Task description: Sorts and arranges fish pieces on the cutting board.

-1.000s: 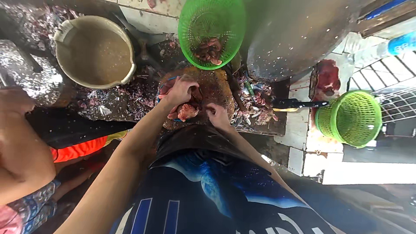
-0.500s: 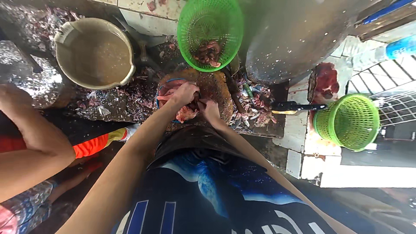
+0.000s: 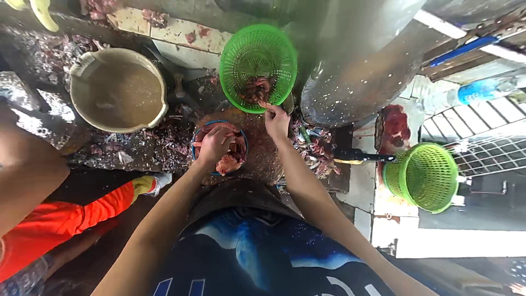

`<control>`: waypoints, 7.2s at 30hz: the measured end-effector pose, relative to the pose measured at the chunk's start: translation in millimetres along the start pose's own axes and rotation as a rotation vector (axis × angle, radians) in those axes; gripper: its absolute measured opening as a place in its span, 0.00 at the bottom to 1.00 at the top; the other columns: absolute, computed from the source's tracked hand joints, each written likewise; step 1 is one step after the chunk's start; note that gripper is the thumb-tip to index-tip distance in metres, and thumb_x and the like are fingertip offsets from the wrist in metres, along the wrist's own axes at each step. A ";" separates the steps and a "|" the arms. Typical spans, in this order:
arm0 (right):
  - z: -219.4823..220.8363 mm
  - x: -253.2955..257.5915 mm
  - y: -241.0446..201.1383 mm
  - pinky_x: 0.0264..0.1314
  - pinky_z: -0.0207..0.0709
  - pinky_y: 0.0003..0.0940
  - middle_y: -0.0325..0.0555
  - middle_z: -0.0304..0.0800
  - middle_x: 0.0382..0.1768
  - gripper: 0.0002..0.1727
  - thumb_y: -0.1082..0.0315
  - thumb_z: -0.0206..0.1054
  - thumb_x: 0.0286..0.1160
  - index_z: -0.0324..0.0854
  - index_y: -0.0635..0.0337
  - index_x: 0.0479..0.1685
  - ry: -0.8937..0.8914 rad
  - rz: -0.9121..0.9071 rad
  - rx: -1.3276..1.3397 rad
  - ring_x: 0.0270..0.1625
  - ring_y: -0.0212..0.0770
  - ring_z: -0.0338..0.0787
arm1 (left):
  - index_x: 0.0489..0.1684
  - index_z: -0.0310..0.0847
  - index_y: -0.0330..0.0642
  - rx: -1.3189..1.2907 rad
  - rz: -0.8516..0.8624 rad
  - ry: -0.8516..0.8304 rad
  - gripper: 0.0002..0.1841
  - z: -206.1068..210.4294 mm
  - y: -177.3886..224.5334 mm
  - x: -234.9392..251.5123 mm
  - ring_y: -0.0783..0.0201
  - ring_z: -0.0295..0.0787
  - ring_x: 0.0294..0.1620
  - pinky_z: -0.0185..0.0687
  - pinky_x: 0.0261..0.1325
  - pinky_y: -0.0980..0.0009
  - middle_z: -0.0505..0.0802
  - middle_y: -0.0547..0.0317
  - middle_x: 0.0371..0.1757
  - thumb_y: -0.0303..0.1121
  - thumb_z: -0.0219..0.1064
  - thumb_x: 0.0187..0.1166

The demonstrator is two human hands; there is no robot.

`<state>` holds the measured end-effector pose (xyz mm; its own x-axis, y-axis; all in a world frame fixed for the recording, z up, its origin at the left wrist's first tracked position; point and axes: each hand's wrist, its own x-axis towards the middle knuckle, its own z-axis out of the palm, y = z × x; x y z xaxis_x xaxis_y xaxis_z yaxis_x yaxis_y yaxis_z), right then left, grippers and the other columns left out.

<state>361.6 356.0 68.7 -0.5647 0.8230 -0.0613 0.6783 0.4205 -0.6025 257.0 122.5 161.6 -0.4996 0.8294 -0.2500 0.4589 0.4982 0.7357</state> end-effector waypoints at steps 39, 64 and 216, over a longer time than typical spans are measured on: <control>-56.7 68.2 -29.7 0.37 0.89 0.42 0.51 0.91 0.45 0.14 0.72 0.61 0.80 0.84 0.60 0.60 -0.139 -0.037 0.356 0.32 0.41 0.91 | 0.58 0.86 0.36 -0.267 -0.067 0.569 0.12 1.5 -121.4 -21.5 0.62 0.93 0.41 0.92 0.49 0.59 0.95 0.50 0.48 0.32 0.67 0.83; -135.2 1.0 -92.4 0.15 0.68 0.20 0.38 0.88 0.32 0.11 0.66 0.54 0.89 0.82 0.55 0.54 -0.220 0.088 0.959 0.18 0.27 0.75 | 0.54 0.85 0.31 -0.596 0.463 -0.308 0.11 20.0 -16.1 103.2 0.66 0.89 0.33 0.89 0.42 0.66 0.92 0.52 0.38 0.30 0.61 0.87; 19.5 152.6 -8.8 0.68 0.75 0.73 0.64 0.84 0.66 0.36 0.50 0.83 0.57 0.82 0.47 0.71 -0.723 -0.246 -0.534 0.71 0.68 0.81 | 0.52 0.91 0.44 -0.164 -0.280 0.646 0.11 14.7 -139.5 -46.4 0.66 0.94 0.35 0.93 0.43 0.62 0.97 0.55 0.44 0.38 0.68 0.85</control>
<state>260.3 470.5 49.1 -0.7552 0.3248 -0.5694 0.5253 0.8194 -0.2294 227.0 18.3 61.4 -0.9403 0.3354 -0.0583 0.1588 0.5836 0.7963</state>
